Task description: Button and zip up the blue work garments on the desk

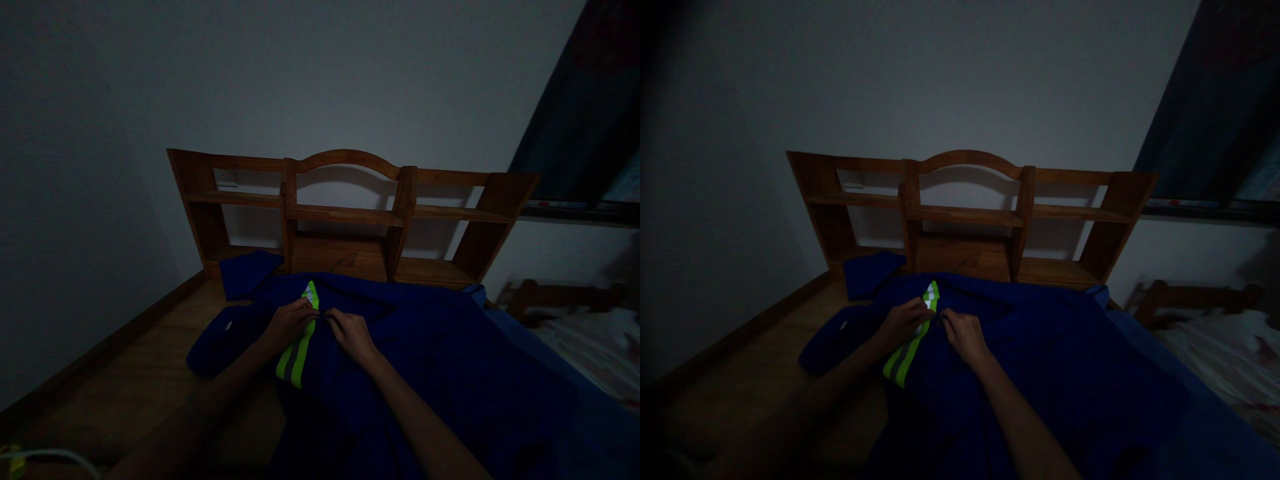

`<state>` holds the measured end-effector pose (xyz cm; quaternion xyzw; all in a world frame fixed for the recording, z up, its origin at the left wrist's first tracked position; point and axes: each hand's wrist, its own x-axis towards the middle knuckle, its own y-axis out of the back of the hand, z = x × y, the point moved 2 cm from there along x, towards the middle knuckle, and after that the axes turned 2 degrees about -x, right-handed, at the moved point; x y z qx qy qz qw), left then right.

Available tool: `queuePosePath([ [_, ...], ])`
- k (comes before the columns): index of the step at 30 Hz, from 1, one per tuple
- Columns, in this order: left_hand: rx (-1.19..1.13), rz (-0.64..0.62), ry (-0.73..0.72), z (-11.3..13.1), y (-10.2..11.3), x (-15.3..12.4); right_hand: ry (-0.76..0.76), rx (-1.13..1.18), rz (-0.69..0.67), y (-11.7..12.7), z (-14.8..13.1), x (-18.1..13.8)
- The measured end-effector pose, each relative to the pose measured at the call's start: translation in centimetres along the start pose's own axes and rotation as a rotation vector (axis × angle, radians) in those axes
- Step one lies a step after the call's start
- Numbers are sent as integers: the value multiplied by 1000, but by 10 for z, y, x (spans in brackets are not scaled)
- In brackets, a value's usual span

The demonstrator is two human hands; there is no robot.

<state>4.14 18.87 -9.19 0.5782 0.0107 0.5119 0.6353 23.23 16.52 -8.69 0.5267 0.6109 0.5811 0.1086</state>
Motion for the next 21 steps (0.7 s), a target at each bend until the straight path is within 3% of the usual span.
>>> queuePosePath([
  [14, -128, -14, 36, 5, -3, 1, 37, 26, 9, 3, -3, 3],
  [21, -192, -38, 52, 10, -2, 3, -18, 48, 33, 1, -2, 3],
])
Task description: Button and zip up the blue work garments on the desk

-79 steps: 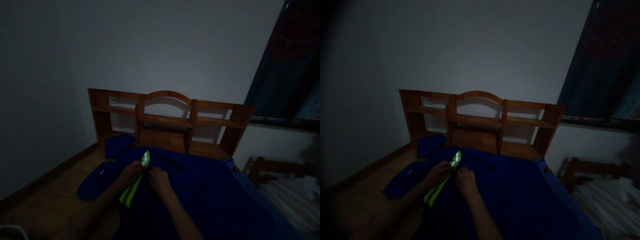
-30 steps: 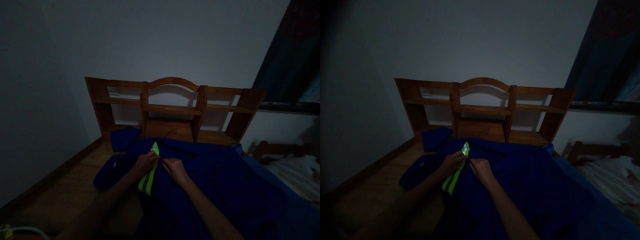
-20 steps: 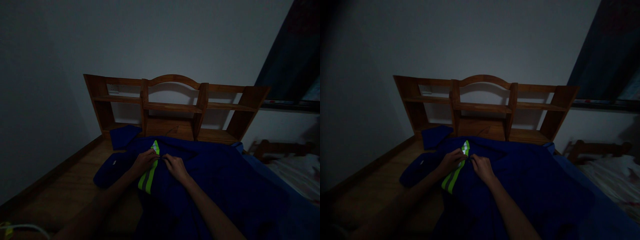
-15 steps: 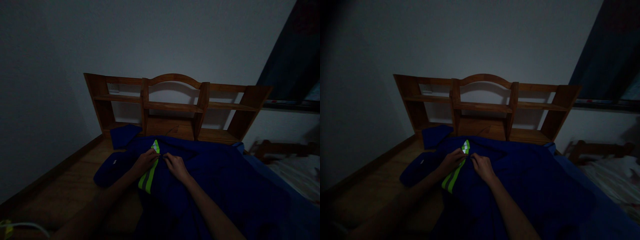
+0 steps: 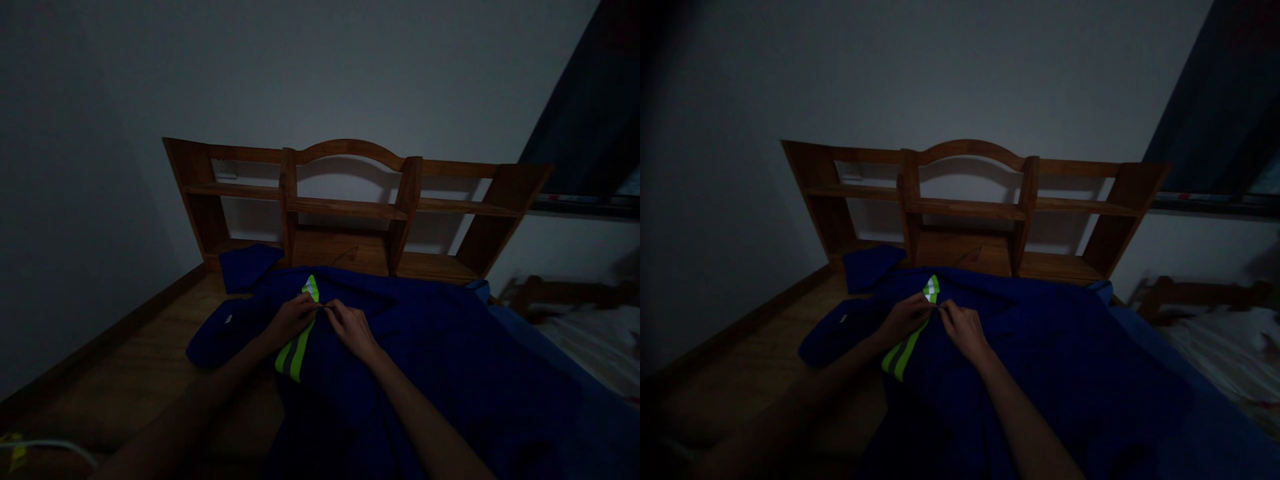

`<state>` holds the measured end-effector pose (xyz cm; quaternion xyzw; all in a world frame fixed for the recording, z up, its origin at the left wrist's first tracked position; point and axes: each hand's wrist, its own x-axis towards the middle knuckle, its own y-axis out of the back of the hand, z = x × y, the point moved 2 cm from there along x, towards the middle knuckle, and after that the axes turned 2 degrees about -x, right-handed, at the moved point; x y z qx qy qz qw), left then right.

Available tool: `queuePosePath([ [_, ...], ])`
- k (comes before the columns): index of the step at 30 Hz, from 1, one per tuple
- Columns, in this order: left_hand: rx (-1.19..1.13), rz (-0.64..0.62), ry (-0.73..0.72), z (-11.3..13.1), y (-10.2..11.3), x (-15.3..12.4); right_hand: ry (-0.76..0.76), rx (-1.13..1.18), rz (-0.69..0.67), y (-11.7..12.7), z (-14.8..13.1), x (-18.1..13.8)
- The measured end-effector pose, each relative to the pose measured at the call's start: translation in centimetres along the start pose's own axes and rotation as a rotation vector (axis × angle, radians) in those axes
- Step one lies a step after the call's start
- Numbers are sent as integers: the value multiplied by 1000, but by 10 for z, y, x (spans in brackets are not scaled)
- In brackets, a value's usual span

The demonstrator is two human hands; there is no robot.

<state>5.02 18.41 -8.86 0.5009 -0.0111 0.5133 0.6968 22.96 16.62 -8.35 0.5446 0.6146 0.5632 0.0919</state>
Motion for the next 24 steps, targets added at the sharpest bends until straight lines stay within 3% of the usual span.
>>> queuePosePath([
  [11, 11, 145, 50, 8, 3, 7, -16, -30, 47, 1, 2, 1],
  [16, 103, 258, 116, 6, 10, 7, -54, -150, -9, 33, 32, 9],
  [21, 235, 353, 211, -6, 12, 6, -20, 115, -234, 68, 66, 7],
  [24, 324, 350, 227, -17, 10, 4, -5, 251, -220, 63, 75, -7],
])
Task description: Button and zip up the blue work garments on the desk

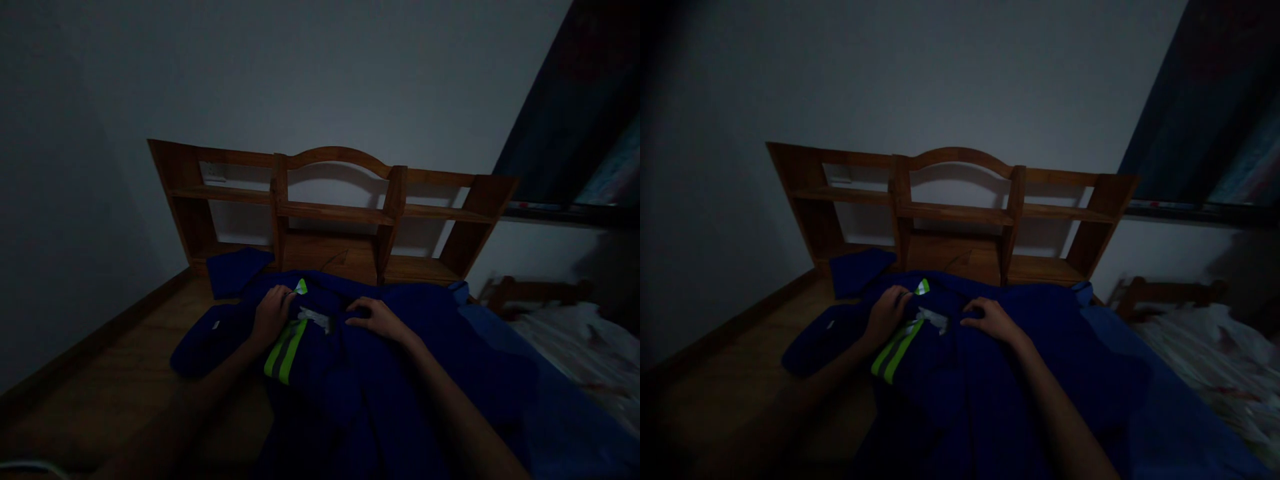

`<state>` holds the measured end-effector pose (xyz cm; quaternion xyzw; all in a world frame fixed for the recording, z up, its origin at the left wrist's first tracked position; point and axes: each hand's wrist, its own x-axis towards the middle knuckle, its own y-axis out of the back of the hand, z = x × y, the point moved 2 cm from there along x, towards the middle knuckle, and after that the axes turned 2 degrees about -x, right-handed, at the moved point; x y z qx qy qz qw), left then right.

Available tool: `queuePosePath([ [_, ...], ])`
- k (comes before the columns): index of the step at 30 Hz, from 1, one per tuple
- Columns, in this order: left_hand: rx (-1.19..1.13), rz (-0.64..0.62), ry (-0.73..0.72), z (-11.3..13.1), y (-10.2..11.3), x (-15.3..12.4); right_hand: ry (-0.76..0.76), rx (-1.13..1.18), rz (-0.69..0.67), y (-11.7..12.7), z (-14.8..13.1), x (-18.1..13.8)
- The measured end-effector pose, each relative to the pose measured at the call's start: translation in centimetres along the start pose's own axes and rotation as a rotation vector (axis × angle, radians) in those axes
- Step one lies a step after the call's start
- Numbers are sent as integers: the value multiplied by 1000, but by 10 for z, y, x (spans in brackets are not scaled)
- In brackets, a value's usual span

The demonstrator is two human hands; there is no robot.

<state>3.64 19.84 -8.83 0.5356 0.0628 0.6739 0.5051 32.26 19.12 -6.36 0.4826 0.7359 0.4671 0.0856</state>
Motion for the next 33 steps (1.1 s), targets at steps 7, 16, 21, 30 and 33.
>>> queuePosePath([
  [7, 156, -96, -338, 28, -3, 4, -28, 20, 188, -30, 23, -12],
  [16, -187, -423, -438, 87, -56, 0, -16, -124, 302, -20, 11, -15],
  [21, -349, -315, -332, 73, -64, -1, -4, -133, 313, -16, 4, -18],
  [30, -258, -313, -352, 83, -52, -1, 39, -45, 235, -13, -2, -18],
  [33, -222, -308, -364, 87, -49, -2, 32, -58, 231, -14, -6, -18],
])
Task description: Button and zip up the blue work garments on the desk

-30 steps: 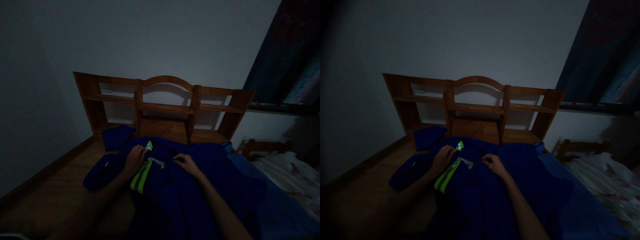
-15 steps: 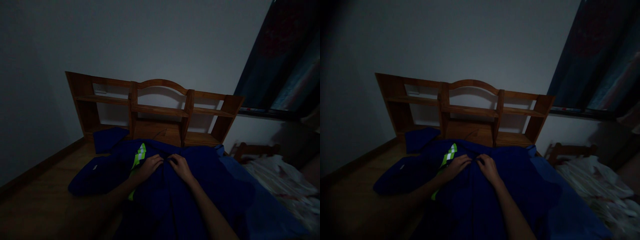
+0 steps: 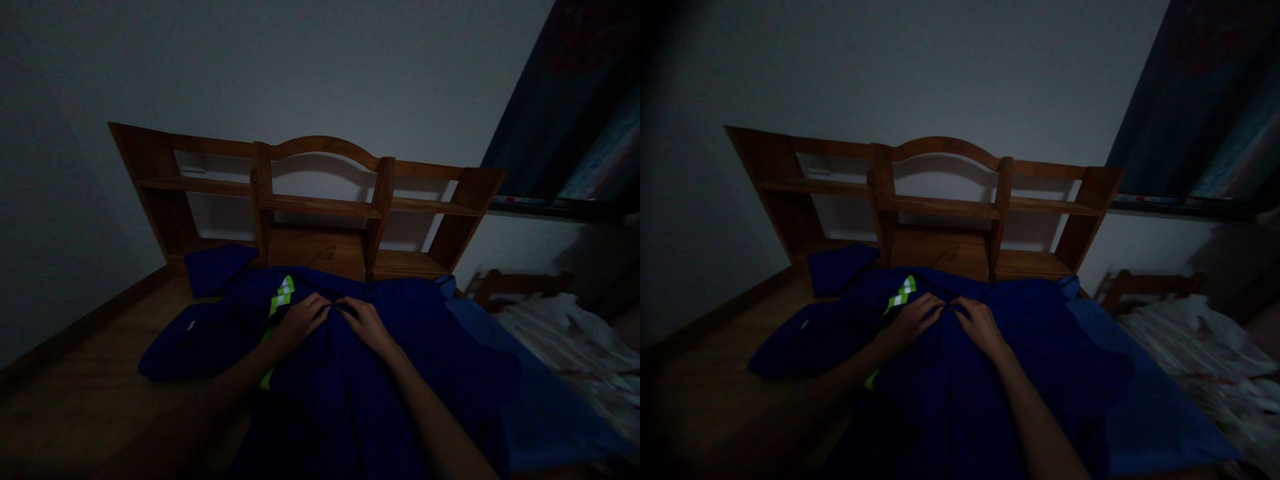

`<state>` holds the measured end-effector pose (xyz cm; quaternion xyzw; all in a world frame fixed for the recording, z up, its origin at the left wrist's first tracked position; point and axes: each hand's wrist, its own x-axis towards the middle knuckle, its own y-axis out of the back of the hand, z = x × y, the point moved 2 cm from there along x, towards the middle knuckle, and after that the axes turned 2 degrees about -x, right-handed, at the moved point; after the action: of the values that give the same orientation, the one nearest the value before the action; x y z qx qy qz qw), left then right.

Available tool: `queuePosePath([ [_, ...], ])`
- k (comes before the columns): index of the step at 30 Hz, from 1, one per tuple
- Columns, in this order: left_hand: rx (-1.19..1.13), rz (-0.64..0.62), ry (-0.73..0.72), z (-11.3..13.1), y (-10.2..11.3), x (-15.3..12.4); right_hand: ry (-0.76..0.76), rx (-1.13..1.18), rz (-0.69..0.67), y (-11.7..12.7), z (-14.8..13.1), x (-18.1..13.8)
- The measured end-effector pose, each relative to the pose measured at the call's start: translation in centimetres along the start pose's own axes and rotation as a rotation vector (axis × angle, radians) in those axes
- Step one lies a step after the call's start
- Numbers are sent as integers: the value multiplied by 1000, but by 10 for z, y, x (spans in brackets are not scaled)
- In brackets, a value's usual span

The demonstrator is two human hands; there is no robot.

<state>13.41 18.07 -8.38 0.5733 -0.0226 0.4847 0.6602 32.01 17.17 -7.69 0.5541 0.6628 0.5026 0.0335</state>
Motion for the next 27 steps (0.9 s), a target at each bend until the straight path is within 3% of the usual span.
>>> queuePosePath([
  [12, 50, -59, -28, 3, 4, -4, -7, -116, -41, -7, -4, -3],
  [27, 135, -16, 1, 6, 2, -4, 19, -106, -17, -6, -10, -3],
])
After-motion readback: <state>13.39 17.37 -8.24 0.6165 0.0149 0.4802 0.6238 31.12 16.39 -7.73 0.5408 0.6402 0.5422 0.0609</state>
